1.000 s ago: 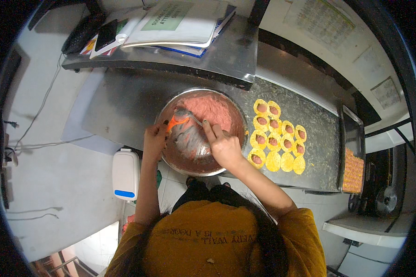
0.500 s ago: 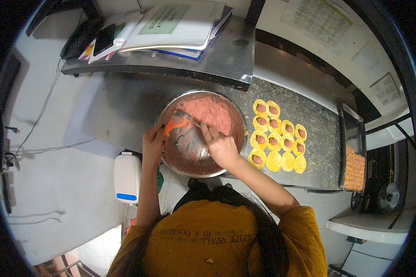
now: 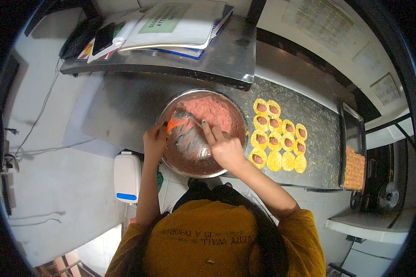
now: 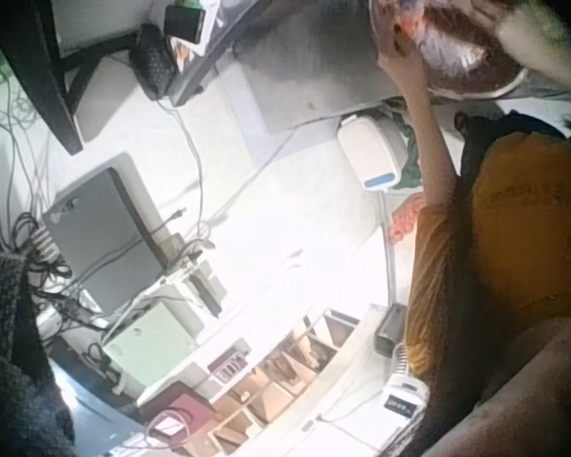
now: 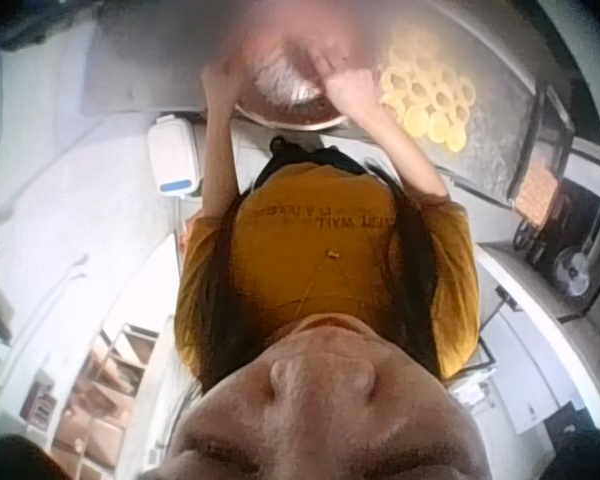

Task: The person scoops a pink filling from a metal bowl using a spatula and spoon, places it into yellow dough cups, and arranges the filled cups on a metal tray. The person repeats this process continuously, filling multiple dough cups and organizing them in rows.

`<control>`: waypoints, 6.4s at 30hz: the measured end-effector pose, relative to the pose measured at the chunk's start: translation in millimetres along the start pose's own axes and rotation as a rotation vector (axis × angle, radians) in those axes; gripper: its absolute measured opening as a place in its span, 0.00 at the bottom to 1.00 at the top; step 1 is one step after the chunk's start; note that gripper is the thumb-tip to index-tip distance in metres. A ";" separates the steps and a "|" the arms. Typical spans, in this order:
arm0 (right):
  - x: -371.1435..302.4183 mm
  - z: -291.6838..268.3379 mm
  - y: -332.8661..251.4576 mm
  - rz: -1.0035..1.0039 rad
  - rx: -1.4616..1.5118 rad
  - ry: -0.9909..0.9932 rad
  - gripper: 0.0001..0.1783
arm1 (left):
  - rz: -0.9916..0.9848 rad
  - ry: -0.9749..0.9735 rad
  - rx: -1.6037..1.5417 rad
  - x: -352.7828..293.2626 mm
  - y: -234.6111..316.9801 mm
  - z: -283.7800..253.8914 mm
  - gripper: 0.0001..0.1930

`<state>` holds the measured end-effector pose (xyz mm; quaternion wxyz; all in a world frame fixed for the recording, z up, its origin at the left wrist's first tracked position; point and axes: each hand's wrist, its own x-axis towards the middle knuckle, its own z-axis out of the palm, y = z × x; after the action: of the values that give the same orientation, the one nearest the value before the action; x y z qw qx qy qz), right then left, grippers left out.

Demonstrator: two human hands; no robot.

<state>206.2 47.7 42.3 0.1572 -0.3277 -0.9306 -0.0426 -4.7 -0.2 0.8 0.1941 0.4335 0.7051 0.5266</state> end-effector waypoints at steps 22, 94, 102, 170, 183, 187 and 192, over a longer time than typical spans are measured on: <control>-5.4 28.2 -1.2 -0.103 -0.149 0.118 0.34 | -0.230 -0.106 -0.178 -5.4 9.8 -2.0 0.10; -233.6 -21.2 108.5 0.942 0.568 0.501 0.12 | 0.280 -0.281 0.256 -23.8 33.3 58.3 0.08; -65.8 -32.1 77.6 0.281 0.432 -0.006 0.20 | 0.026 -0.658 0.055 -16.4 24.7 26.0 0.10; -28.0 8.0 -1.5 -0.030 -0.031 0.164 0.33 | -0.365 -0.276 -0.265 -6.4 0.8 -3.2 0.15; -34.0 20.9 -4.2 -0.056 0.014 0.142 0.34 | -0.294 -0.167 -0.201 -10.0 -3.2 2.3 0.13; -29.1 21.7 2.9 0.007 0.076 0.051 0.33 | -0.228 -0.109 -0.063 -16.7 7.5 2.1 0.13; -27.8 13.3 -8.0 -0.043 0.050 0.082 0.33 | -0.121 -0.066 -0.058 -15.1 -5.3 4.4 0.13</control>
<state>218.1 27.3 21.0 0.2023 -0.3016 -0.9310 -0.0360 4.7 -10.4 -8.3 0.2611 0.4013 0.7075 0.5197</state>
